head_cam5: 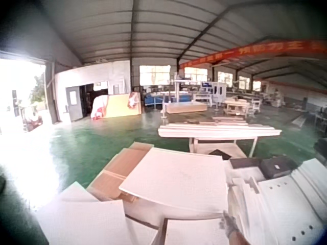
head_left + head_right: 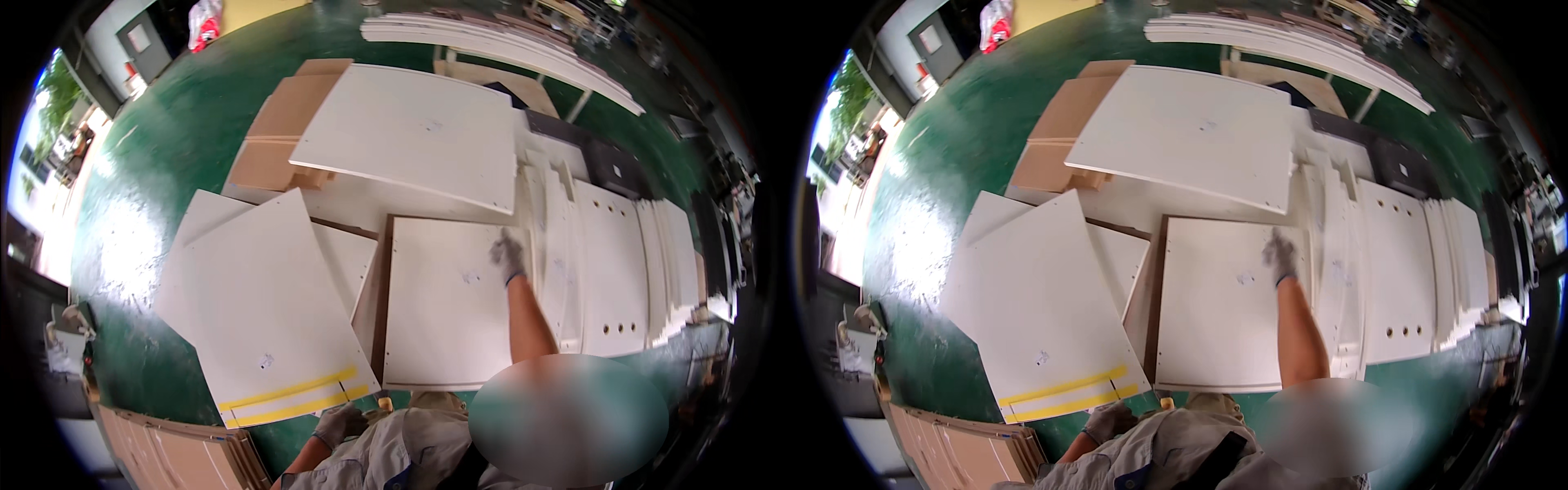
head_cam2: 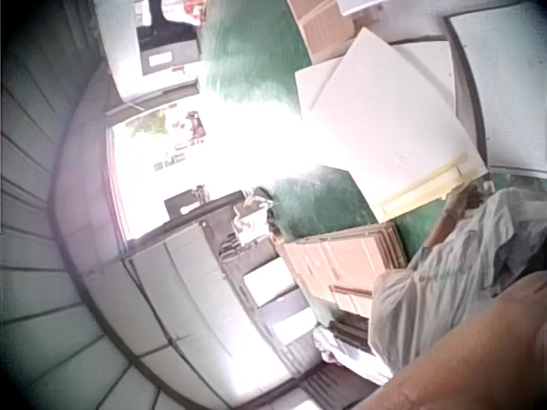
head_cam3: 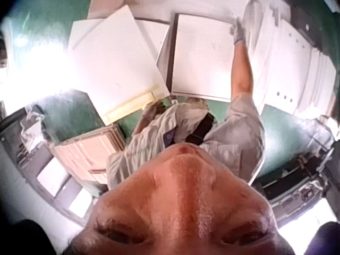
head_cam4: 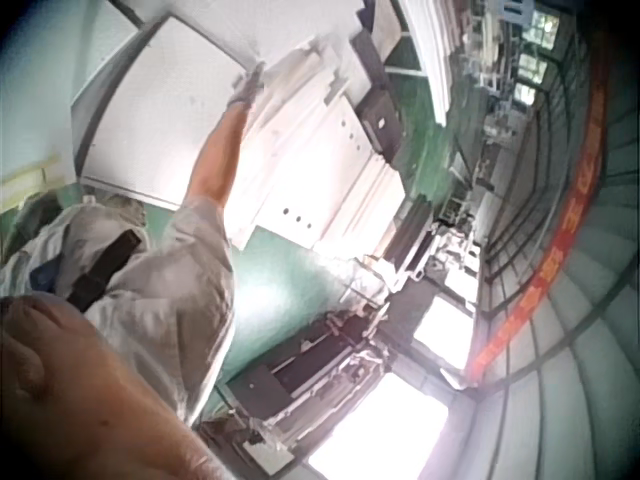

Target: The person repeatedly picks up white rectangular panels from a pile, carries them to a designated area, and stacks them neatly. The person also handles a yellow measuring tape and places it on a panel before continuing to stack more panels.

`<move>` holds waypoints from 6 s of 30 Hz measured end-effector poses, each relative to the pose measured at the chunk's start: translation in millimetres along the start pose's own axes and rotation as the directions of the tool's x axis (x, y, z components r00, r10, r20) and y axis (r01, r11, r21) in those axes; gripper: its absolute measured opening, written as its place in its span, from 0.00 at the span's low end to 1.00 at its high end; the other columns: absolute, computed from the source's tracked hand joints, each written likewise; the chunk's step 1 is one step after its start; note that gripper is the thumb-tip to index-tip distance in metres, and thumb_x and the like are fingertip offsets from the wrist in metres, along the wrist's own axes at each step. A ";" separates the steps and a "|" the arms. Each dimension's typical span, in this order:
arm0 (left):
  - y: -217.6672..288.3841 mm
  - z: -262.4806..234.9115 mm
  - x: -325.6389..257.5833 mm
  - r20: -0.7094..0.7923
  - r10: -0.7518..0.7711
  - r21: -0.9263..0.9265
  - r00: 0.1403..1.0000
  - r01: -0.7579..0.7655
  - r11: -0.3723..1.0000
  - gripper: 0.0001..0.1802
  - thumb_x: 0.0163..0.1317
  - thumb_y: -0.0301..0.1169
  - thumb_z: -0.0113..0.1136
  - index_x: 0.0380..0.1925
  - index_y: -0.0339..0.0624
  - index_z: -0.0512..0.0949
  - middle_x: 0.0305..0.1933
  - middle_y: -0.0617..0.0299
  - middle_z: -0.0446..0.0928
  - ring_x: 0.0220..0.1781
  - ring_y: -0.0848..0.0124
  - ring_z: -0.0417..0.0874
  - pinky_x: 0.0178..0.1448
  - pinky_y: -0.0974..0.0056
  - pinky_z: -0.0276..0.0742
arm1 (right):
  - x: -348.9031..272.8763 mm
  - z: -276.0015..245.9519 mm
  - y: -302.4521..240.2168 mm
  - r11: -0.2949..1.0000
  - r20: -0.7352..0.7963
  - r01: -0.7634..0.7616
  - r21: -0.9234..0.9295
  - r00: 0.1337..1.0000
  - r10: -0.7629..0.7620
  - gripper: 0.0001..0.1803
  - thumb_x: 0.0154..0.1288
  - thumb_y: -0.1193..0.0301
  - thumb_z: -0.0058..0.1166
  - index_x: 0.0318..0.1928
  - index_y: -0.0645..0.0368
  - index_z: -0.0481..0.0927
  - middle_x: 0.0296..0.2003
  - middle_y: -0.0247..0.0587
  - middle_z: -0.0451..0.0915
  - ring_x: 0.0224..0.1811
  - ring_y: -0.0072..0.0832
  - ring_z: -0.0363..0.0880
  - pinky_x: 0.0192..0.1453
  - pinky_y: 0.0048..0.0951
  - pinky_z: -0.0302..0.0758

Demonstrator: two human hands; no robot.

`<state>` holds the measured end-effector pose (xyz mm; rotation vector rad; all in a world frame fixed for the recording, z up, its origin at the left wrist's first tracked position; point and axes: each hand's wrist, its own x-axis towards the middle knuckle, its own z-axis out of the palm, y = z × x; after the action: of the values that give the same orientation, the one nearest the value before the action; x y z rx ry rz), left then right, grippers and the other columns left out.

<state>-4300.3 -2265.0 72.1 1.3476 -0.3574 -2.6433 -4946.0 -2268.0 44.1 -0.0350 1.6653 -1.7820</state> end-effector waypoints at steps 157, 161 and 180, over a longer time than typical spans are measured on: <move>-533.0 655.4 396.1 0.251 0.785 0.886 0.567 0.193 -0.422 0.33 0.69 0.46 0.60 0.62 0.28 0.73 0.68 0.39 0.72 0.77 0.44 0.63 0.78 0.48 0.63 | -60.5 -933.3 -107.7 0.439 -0.293 -0.227 -0.869 0.952 -0.088 0.42 0.58 0.51 0.69 0.65 0.66 0.74 0.59 0.59 0.80 0.63 0.51 0.78 0.67 0.45 0.72; -555.4 642.3 413.7 0.263 0.836 0.885 0.482 0.224 -0.408 0.36 0.70 0.48 0.56 0.65 0.26 0.71 0.73 0.37 0.68 0.78 0.44 0.62 0.80 0.48 0.60 | -54.6 -933.7 -114.4 0.585 -0.360 -0.323 -0.744 0.931 0.056 0.37 0.57 0.52 0.70 0.60 0.65 0.80 0.60 0.56 0.79 0.64 0.49 0.77 0.68 0.44 0.73; -639.3 576.6 304.2 0.340 0.691 0.852 0.638 0.102 -0.513 0.49 0.64 0.54 0.61 0.71 0.22 0.61 0.75 0.30 0.61 0.78 0.36 0.59 0.81 0.42 0.55 | -197.7 -998.0 -35.4 0.573 -0.287 -0.220 -0.789 0.958 -0.028 0.36 0.58 0.54 0.67 0.61 0.65 0.76 0.54 0.58 0.81 0.59 0.51 0.79 0.64 0.45 0.74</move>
<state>-4963.4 -1643.4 -14.9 1.3458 -2.7860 -0.4456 -5269.9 -1304.9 -18.3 -0.1144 2.5203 -0.7918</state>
